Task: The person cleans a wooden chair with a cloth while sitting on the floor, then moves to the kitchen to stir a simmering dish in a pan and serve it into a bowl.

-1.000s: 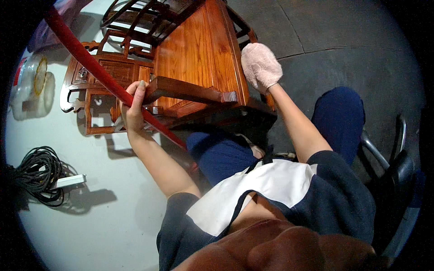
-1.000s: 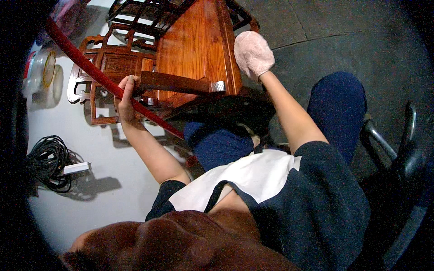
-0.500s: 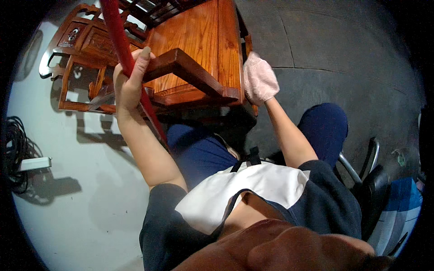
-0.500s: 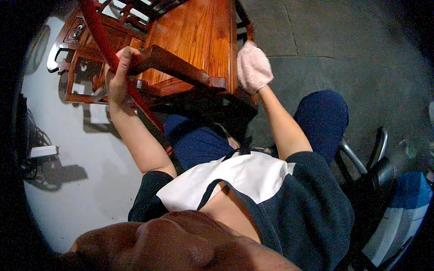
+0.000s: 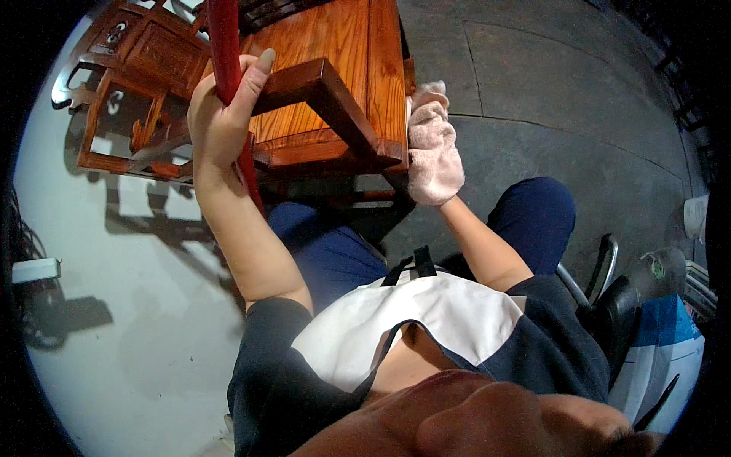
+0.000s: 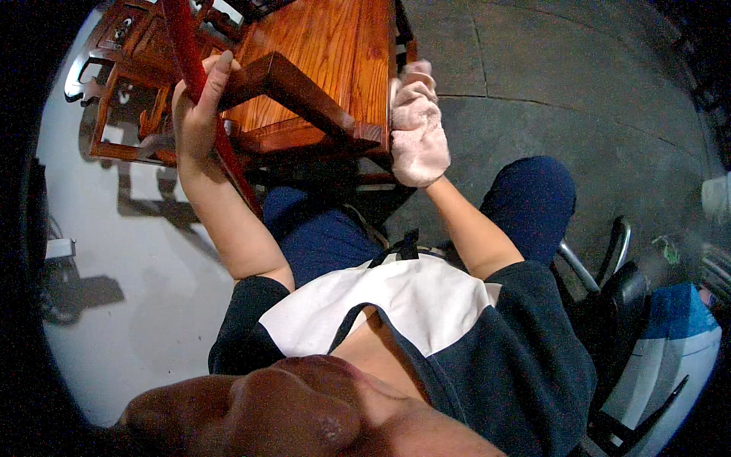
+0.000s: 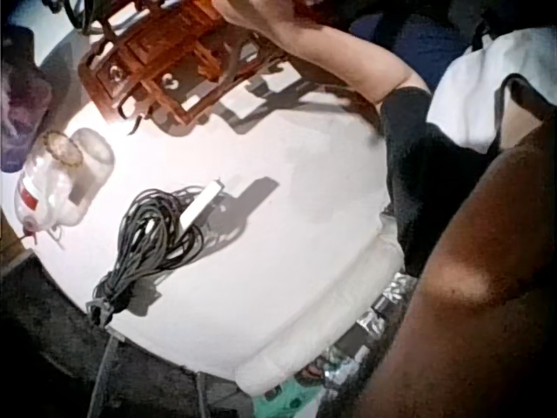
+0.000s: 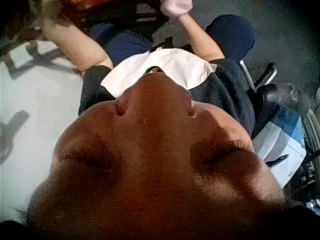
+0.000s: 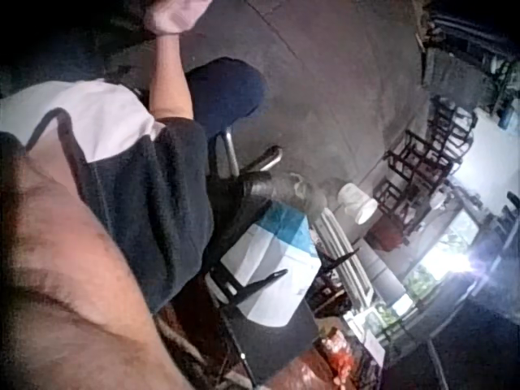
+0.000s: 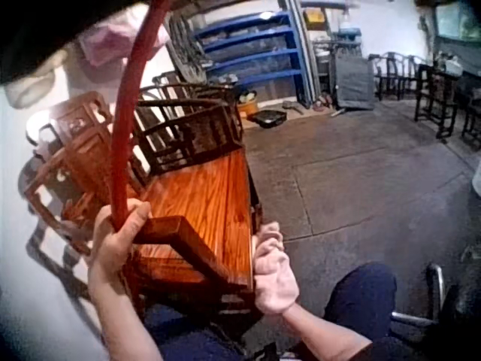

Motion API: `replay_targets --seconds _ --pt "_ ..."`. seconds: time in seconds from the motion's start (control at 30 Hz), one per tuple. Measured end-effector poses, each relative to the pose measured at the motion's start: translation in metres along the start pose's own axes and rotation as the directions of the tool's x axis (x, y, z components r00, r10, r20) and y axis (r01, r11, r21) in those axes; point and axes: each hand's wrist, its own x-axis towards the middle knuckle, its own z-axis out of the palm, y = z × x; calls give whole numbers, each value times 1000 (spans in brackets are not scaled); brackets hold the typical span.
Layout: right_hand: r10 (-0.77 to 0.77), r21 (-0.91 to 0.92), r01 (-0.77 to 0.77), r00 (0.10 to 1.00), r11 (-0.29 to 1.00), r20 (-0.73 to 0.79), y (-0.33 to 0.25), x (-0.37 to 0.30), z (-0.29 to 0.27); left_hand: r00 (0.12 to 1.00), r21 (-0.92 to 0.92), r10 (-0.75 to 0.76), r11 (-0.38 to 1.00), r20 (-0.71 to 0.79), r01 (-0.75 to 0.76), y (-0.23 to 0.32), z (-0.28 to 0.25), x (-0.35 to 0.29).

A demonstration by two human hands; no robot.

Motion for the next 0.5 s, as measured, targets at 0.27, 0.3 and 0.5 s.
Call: replay_targets --seconds 0.27,0.3,0.5 --pt "166 766 -222 974 603 153 51 2 -9 1000 -56 -11 998 -7 11 -15 6 -2" --pt "191 786 -246 968 567 165 37 5 -23 999 -67 0 998 35 2 -15 1 -3" --pt "340 490 -649 742 581 578 -1 -102 -1 1000 -115 3 993 -30 -6 -16 0 -2"
